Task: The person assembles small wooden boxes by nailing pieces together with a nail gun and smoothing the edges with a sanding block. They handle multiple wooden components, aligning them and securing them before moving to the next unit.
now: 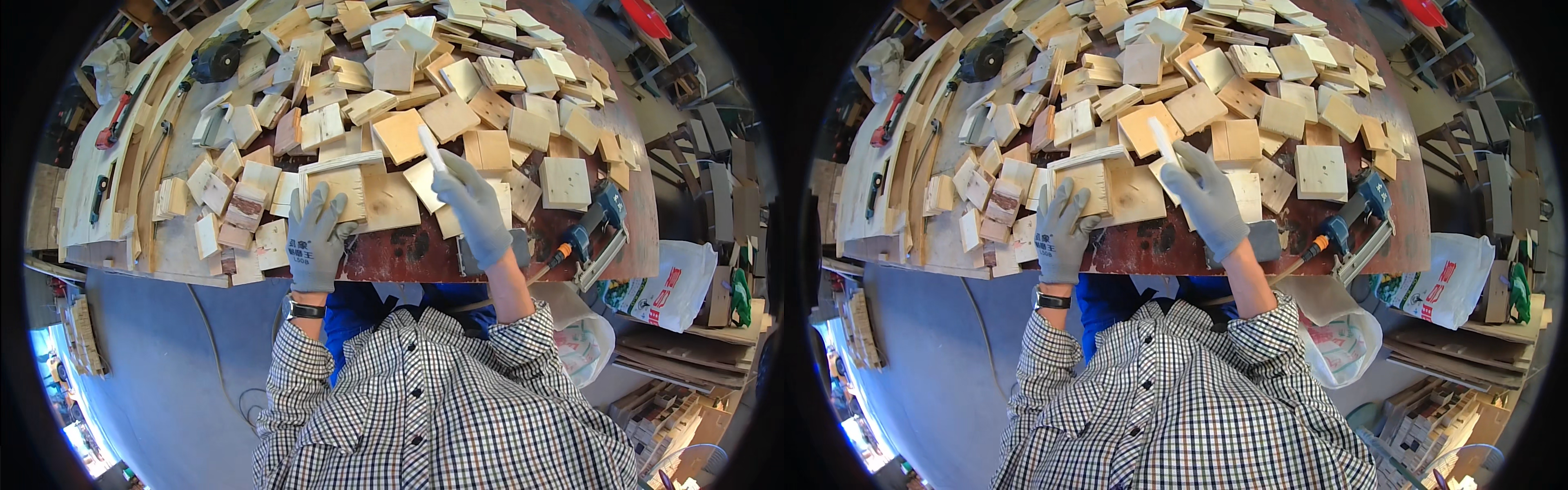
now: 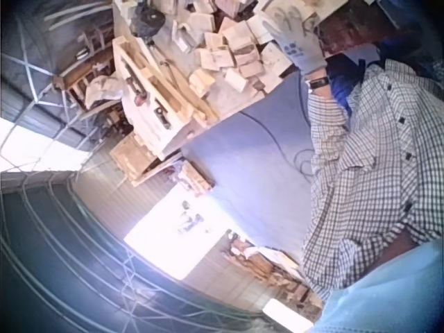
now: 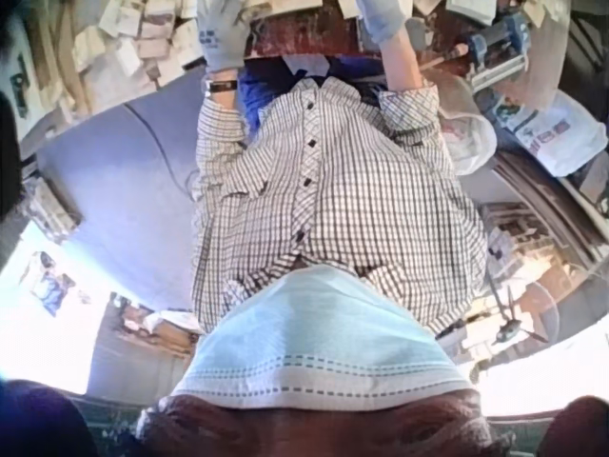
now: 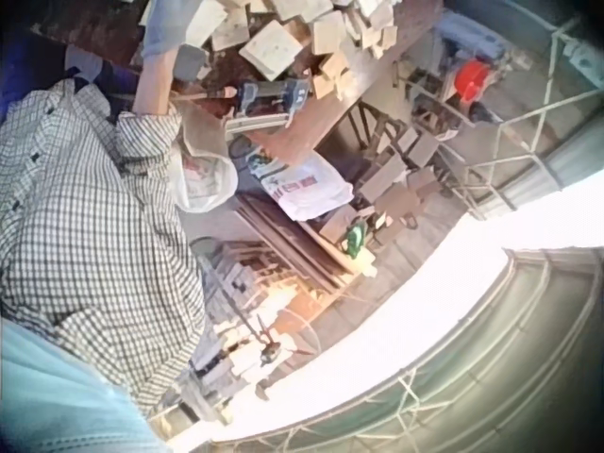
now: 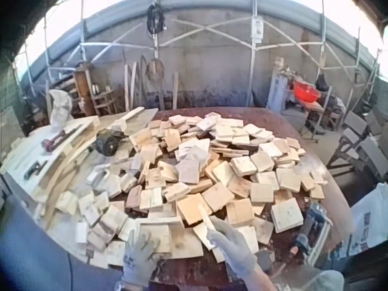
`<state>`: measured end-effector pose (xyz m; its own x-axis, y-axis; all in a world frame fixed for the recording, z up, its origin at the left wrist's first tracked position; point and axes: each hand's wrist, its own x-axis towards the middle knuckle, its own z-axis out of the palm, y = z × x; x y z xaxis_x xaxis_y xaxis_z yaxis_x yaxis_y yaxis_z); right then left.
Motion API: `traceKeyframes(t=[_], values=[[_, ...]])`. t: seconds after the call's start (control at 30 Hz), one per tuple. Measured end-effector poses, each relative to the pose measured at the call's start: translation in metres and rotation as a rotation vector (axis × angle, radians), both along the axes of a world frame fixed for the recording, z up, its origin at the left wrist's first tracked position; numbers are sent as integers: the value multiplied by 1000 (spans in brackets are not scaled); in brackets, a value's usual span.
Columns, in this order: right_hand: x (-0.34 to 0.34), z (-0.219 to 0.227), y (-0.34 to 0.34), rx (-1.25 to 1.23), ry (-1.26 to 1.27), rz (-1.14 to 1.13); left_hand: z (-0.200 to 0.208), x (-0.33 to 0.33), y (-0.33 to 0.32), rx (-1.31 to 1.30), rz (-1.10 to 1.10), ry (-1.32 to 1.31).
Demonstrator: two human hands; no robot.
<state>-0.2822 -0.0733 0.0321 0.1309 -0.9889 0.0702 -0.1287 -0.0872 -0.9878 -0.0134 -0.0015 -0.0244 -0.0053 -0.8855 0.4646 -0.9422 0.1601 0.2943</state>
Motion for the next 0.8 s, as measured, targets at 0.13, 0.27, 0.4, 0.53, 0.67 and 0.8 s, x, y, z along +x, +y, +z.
traceKeyframes(t=[0.13,0.27,0.4,0.53,0.67,0.8], values=[[6,-14,16,-468,898,-61,2,-2,-2,-27,-10,-2],[20,-14,62,-383,1060,192,0,1,1,-22,-17,-1],[25,-29,88,-423,1008,216,-7,5,-3,-42,-26,-20],[20,-25,83,-432,1003,149,-10,6,1,-21,-35,12],[-15,-14,40,-514,1020,-117,-1,3,2,27,-46,28],[-58,10,-12,-500,1164,-290,-7,2,-1,11,-47,42]])
